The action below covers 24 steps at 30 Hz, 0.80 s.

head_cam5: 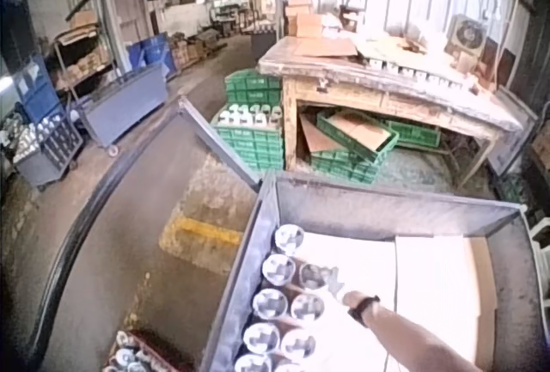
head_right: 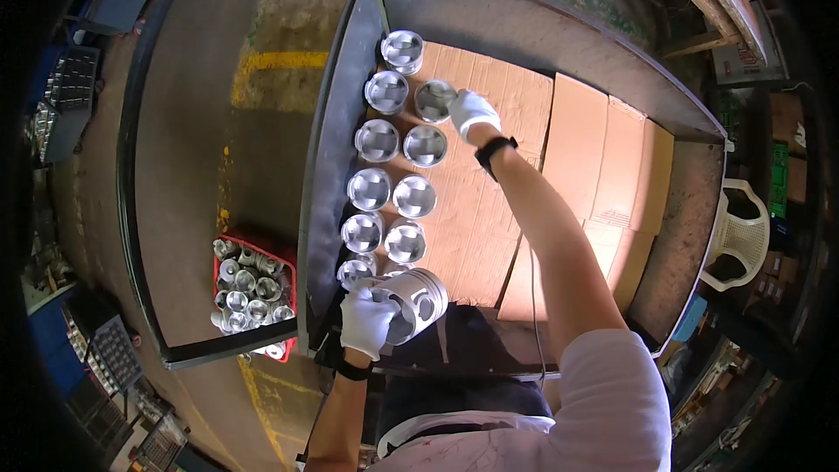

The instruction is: Transferring and organizing metal engine pistons between industrial crates and carts.

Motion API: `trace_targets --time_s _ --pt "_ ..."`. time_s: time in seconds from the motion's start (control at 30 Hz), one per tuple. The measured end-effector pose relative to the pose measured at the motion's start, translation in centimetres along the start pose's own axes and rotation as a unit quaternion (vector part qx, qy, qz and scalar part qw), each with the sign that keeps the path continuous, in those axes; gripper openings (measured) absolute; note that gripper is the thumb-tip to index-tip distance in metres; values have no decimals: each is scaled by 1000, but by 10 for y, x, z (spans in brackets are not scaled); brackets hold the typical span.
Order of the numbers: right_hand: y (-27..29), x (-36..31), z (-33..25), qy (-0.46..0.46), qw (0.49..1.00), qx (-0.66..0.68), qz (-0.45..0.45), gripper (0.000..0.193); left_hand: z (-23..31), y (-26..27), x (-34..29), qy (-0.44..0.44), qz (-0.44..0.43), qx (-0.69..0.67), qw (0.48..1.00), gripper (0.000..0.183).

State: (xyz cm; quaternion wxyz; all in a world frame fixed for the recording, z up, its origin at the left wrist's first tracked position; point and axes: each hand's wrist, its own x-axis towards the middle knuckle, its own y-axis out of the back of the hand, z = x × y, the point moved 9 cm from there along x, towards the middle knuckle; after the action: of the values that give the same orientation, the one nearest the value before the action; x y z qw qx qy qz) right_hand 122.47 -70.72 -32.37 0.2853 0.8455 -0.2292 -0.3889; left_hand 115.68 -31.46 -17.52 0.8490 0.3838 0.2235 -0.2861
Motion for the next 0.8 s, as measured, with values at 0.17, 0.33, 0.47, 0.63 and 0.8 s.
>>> trace_targets --time_s 0.17,0.33,0.47,0.63,0.8 --pt "-18 -218 -103 348 851 -181 -349 37 33 -9 22 -153 99 169 968 15" --pt "-22 -265 -57 221 892 -239 -315 40 98 -39 26 -224 85 262 935 20" --pt "15 -208 -32 387 900 -115 -163 36 103 -31 31 -200 64 -35 977 36" --pt "67 -17 41 109 981 153 46 23 37 -70 8 -14 -132 -214 968 36" --pt "55 71 12 -10 974 211 83 24 -6 -60 -53 137 -110 -345 922 35"
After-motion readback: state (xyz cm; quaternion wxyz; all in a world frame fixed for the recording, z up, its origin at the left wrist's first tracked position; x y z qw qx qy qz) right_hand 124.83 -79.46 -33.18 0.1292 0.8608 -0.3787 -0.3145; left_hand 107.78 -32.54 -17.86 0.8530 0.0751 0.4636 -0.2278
